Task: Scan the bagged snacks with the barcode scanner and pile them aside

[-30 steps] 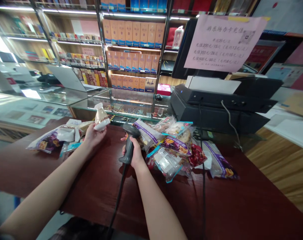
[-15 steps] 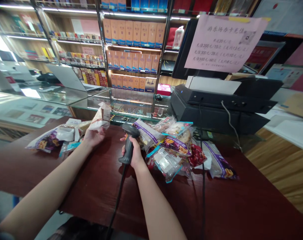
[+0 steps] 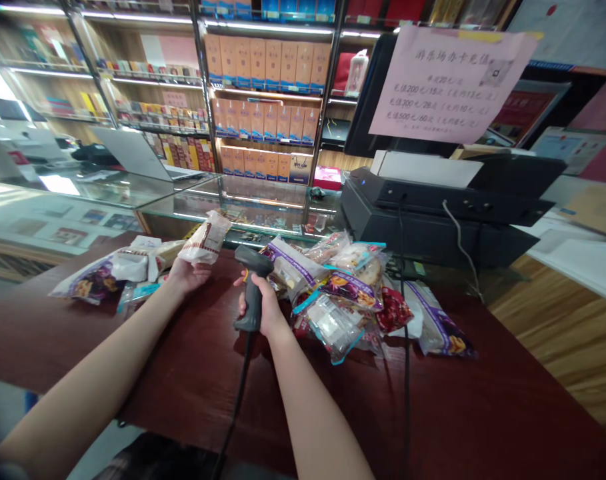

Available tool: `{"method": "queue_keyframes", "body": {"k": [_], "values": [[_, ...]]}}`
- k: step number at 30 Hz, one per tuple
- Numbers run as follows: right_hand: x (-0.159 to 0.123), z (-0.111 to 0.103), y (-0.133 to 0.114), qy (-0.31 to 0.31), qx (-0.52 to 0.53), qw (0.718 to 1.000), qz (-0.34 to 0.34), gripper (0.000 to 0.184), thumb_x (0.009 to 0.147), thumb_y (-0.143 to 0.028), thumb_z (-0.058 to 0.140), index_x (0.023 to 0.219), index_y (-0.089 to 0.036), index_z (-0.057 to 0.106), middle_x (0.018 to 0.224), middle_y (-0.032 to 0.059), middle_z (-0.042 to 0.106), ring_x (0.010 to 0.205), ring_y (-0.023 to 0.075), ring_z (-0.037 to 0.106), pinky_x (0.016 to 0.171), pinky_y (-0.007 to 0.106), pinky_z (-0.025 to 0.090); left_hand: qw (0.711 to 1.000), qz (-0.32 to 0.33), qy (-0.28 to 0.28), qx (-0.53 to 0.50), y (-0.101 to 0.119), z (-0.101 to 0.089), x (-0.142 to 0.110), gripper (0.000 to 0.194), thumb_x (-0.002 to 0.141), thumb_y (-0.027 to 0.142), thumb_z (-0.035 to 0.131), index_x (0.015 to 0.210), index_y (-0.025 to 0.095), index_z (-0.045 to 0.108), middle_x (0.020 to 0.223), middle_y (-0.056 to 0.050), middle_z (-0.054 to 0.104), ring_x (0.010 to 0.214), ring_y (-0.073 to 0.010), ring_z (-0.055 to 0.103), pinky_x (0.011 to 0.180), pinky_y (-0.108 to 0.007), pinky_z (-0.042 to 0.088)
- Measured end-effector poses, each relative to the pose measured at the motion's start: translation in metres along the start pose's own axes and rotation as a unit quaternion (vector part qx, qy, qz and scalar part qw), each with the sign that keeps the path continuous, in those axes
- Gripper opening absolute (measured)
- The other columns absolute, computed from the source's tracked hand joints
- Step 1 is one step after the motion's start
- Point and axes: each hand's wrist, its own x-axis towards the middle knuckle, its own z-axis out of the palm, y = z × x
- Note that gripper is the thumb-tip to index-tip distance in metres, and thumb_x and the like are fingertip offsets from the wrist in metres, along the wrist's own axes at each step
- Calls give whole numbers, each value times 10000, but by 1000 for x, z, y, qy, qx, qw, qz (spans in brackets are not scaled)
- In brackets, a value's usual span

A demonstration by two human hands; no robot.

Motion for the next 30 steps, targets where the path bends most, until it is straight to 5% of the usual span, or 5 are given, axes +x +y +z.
{"method": "queue_keyframes", "body": {"k": [19,24,27,28,30], "values": [[1,2,1,39,-25,999,-11,223,774,-328,634,932,-189,559,827,-12,683,348,67,447,330,226,376,1000,-14,1,22,-1,0,-1,246,945,290,364,821,171,540,534,35,409,360,-71,377,331,-162,292],[2,1,1,41,-19,999,-1,256,783,-355,611,967,-181,577,914,24,722,352,67,453,338,228,368,987,96,49,121,-5,7,3,195,893,243,385,833,169,556,603,2,512,401,-87,424,371,-181,317],[1,1,0,50,-23,998,2,270,769,-369,620,962,-184,583,909,19,725,351,71,458,340,232,373,924,233,145,267,-1,7,9,161,842,295,471,839,168,569,685,-8,555,528,-125,509,469,-221,402],[1,2,0,53,-24,998,2,272,764,-371,622,959,-185,585,907,17,725,352,73,462,340,234,375,879,292,182,331,2,6,9,159,821,310,507,848,169,577,707,-7,557,594,-141,533,536,-240,441],[0,2,-1,57,-26,998,1,271,759,-374,625,952,-188,586,904,14,722,356,76,467,342,237,379,745,405,243,471,9,3,9,193,789,328,560,897,174,602,799,-22,577,765,-182,572,727,-302,492]]}}
